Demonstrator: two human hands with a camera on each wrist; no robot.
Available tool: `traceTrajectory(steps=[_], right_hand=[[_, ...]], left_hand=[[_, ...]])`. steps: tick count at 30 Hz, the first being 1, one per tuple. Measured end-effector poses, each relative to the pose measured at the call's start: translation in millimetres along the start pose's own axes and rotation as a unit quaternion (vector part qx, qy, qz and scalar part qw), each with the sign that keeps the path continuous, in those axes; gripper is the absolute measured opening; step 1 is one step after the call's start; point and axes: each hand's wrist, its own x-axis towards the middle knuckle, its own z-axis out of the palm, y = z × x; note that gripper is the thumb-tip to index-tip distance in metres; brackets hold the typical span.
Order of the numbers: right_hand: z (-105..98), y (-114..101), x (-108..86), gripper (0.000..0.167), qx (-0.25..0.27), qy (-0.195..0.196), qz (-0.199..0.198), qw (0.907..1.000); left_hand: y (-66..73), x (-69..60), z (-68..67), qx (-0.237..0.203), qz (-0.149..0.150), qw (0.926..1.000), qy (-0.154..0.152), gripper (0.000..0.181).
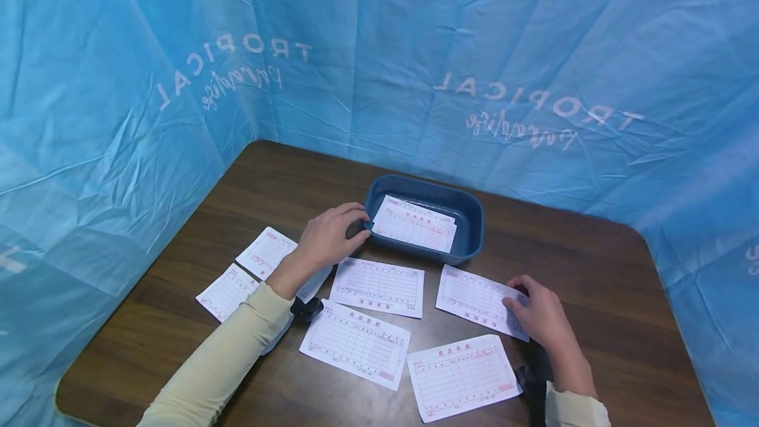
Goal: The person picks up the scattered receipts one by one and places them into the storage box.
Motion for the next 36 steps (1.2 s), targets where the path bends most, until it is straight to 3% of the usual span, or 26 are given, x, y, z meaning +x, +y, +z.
traceTrajectory(steps=[9,18,27,36], right_hand=[[-8,4,-4.2,0.024,-0.008,0.011,-0.035,0.9993],[-15,1,-10.8,0.024,0.003,0.063,-0.037,0.9973],[-29,-8,-12.3,0.019,0.038,0.062,-0.027,0.997],[-34,-8,-11.1,0.022,0.045,0.061,-0.053,0.9957]], left_hand=[[1.3,1.2,2.0,0.0,-0.003,0.9999,-0.012,0.035],[0.2,0.7,2.6,-0.001,-0.003,1.0,-0.005,0.035],[0.4,0.3,2.9,0.001,0.001,1.0,-0.002,0.035],[0.6,-0.1,0.6,0.004,-0.007,1.0,-0.005,0.034]])
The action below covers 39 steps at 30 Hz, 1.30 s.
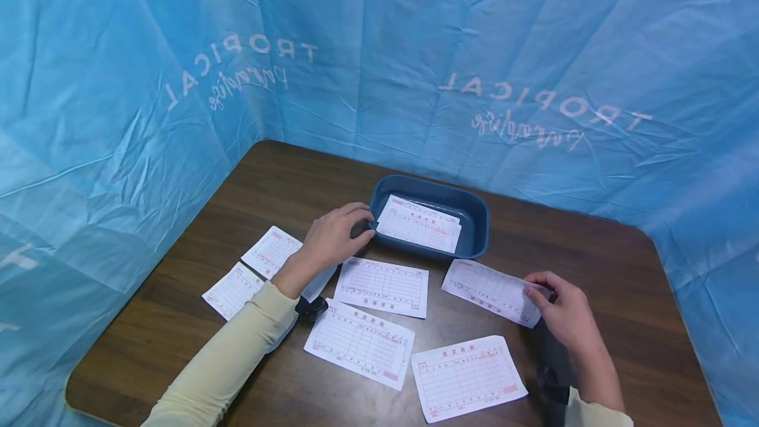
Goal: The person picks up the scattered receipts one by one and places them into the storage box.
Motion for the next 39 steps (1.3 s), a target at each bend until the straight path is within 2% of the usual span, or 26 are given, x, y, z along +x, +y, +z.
traceTrajectory(steps=[14,22,30,39], right_hand=[[-3.2,-0.9,-0.6,0.019,-0.008,0.011,-0.005,0.9999],[-5.5,-0.7,-1.2,0.021,-0.006,0.022,0.005,0.9997],[-8.5,0.0,-1.6,0.019,-0.011,0.037,-0.012,0.9992],[-10.1,-1.2,-4.5,0.025,-0.006,0.03,0.007,0.9995]], left_hand=[[-1.7,1.3,1.2,-0.01,0.008,0.9999,0.01,0.033],[-2.0,0.9,0.2,-0.013,0.009,0.9999,0.008,0.033],[-2.3,0.4,-0.2,-0.01,0.002,0.9999,0.001,0.033],[-0.8,-0.5,0.5,-0.028,0.004,0.9995,0.012,0.032]])
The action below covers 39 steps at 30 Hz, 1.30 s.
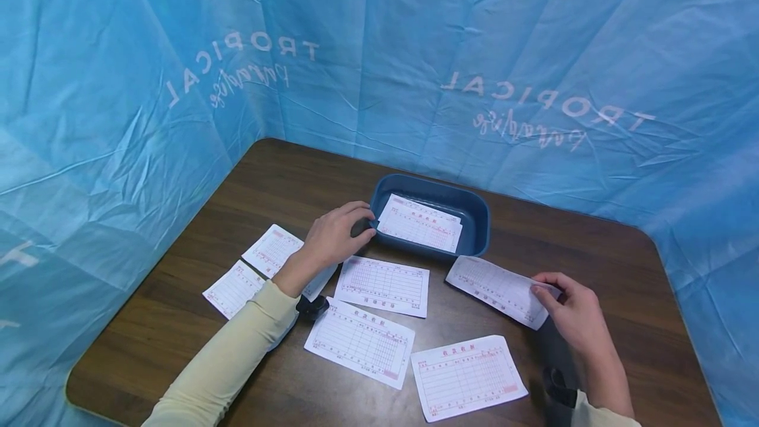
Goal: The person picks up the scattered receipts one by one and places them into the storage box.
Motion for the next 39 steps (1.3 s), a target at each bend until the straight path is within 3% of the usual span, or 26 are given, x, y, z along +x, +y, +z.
traceTrajectory(steps=[39], right_hand=[[-11,-14,9.4,0.035,0.016,0.022,0.021,0.9994]], left_hand=[[-0.9,1.2,1.3,0.003,-0.003,1.0,-0.005,0.033]])
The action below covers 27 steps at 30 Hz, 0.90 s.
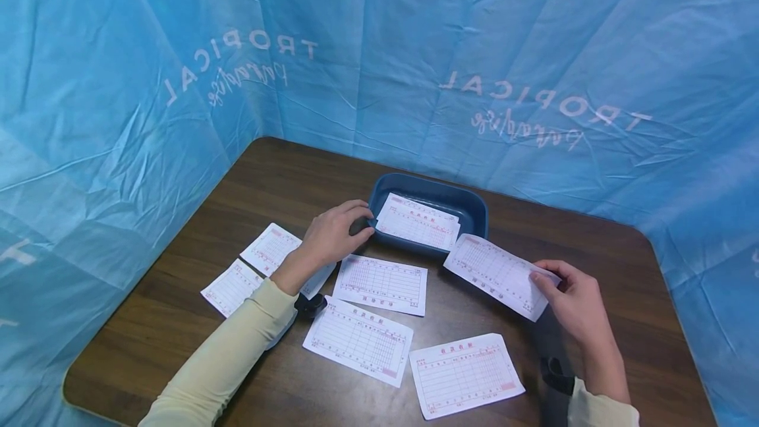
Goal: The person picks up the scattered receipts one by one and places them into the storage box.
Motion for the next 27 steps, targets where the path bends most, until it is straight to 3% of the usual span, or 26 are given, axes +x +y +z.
traceTrajectory(steps=[27], right_hand=[[-5.3,-3.0,9.0,0.035,0.008,0.015,-0.012,0.9998]], left_hand=[[-1.9,-0.5,0.7,-0.001,-0.002,1.0,-0.001,0.034]])
